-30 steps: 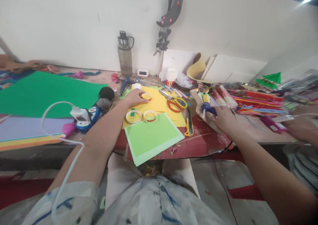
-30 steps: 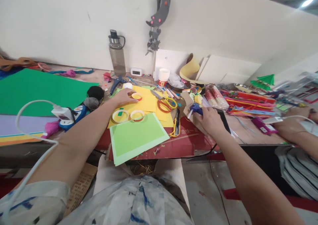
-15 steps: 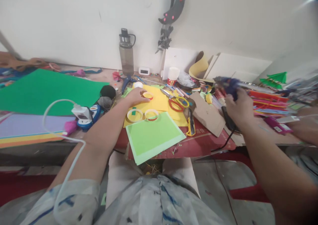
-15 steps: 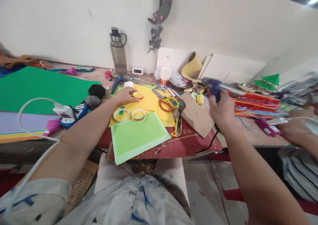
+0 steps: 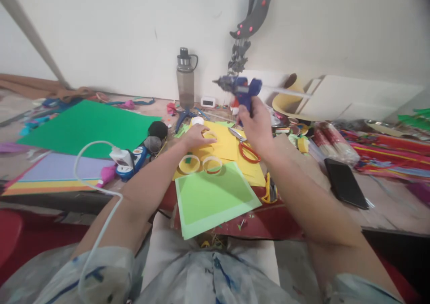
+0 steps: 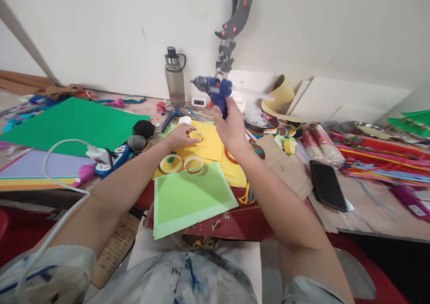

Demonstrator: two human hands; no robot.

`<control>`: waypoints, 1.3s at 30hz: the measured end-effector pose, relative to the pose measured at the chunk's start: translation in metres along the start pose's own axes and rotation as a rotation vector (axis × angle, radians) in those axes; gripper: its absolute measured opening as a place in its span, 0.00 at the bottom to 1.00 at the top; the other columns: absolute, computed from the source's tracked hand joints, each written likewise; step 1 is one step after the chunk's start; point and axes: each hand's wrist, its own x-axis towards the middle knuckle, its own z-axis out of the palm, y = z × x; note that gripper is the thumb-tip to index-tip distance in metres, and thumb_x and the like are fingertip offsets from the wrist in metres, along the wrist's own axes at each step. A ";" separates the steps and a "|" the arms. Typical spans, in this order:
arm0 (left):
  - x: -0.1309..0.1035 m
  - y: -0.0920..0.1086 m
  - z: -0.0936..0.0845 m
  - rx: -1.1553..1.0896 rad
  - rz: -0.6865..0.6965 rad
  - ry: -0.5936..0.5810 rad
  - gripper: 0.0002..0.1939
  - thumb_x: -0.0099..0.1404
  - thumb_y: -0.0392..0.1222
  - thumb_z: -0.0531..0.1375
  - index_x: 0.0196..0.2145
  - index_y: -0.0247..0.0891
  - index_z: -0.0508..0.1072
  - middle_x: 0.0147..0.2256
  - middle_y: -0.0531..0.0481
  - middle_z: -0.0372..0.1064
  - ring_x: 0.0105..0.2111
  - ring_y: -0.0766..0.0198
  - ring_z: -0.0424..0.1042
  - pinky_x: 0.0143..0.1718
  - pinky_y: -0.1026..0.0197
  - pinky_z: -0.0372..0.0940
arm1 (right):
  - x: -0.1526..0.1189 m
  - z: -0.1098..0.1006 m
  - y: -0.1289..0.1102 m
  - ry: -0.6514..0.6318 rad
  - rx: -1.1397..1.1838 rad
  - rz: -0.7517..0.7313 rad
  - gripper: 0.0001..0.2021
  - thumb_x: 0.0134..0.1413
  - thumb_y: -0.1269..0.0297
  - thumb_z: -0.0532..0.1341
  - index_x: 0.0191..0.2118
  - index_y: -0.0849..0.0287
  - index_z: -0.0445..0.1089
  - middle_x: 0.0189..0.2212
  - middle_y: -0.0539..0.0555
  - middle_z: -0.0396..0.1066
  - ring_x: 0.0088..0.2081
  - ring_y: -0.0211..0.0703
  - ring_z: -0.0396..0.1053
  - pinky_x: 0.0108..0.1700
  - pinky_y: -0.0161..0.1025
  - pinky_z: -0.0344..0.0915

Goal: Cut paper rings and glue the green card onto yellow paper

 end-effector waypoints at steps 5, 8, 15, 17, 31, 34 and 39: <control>-0.005 0.011 0.011 0.171 -0.055 0.103 0.41 0.53 0.65 0.69 0.57 0.35 0.74 0.60 0.36 0.64 0.58 0.48 0.69 0.62 0.52 0.63 | -0.027 0.026 0.045 -0.039 -0.006 0.153 0.10 0.64 0.59 0.53 0.46 0.54 0.67 0.34 0.54 0.74 0.34 0.47 0.70 0.43 0.47 0.72; -0.009 0.019 0.011 0.211 -0.089 0.079 0.38 0.56 0.65 0.68 0.56 0.36 0.73 0.59 0.36 0.65 0.60 0.46 0.68 0.65 0.50 0.61 | -0.033 0.032 0.057 -0.057 0.064 0.169 0.14 0.63 0.60 0.53 0.51 0.56 0.67 0.42 0.58 0.76 0.38 0.49 0.73 0.46 0.49 0.72; -0.008 0.019 0.012 0.217 -0.122 0.095 0.33 0.57 0.62 0.69 0.52 0.36 0.75 0.53 0.37 0.69 0.55 0.46 0.70 0.60 0.50 0.64 | -0.040 0.035 0.064 -0.181 -0.017 0.161 0.12 0.63 0.58 0.54 0.47 0.54 0.68 0.36 0.58 0.76 0.36 0.51 0.73 0.42 0.49 0.71; -0.008 0.018 0.013 0.222 -0.102 0.097 0.30 0.58 0.60 0.69 0.50 0.37 0.76 0.52 0.38 0.69 0.54 0.47 0.70 0.59 0.50 0.65 | -0.040 0.034 0.062 -0.202 -0.072 0.139 0.11 0.63 0.59 0.54 0.47 0.55 0.69 0.35 0.58 0.77 0.36 0.53 0.74 0.42 0.48 0.70; -0.011 0.020 0.012 0.193 -0.089 0.125 0.33 0.56 0.56 0.72 0.54 0.36 0.72 0.55 0.38 0.69 0.52 0.49 0.72 0.56 0.50 0.68 | -0.039 0.030 0.054 -0.274 -0.245 0.109 0.10 0.61 0.61 0.53 0.43 0.57 0.69 0.36 0.63 0.77 0.38 0.56 0.73 0.40 0.46 0.65; -0.011 0.023 0.011 0.211 -0.101 0.113 0.33 0.55 0.57 0.72 0.52 0.36 0.73 0.54 0.37 0.68 0.52 0.48 0.72 0.56 0.51 0.67 | -0.038 0.030 0.057 -0.267 -0.244 0.096 0.10 0.62 0.61 0.53 0.43 0.57 0.69 0.36 0.63 0.77 0.38 0.57 0.72 0.41 0.46 0.65; -0.010 0.026 0.008 0.227 -0.134 0.096 0.28 0.56 0.56 0.73 0.48 0.37 0.74 0.51 0.40 0.70 0.52 0.50 0.72 0.55 0.53 0.67 | -0.036 0.028 0.059 -0.270 -0.235 0.098 0.09 0.62 0.60 0.53 0.40 0.57 0.67 0.35 0.63 0.75 0.37 0.57 0.71 0.40 0.47 0.64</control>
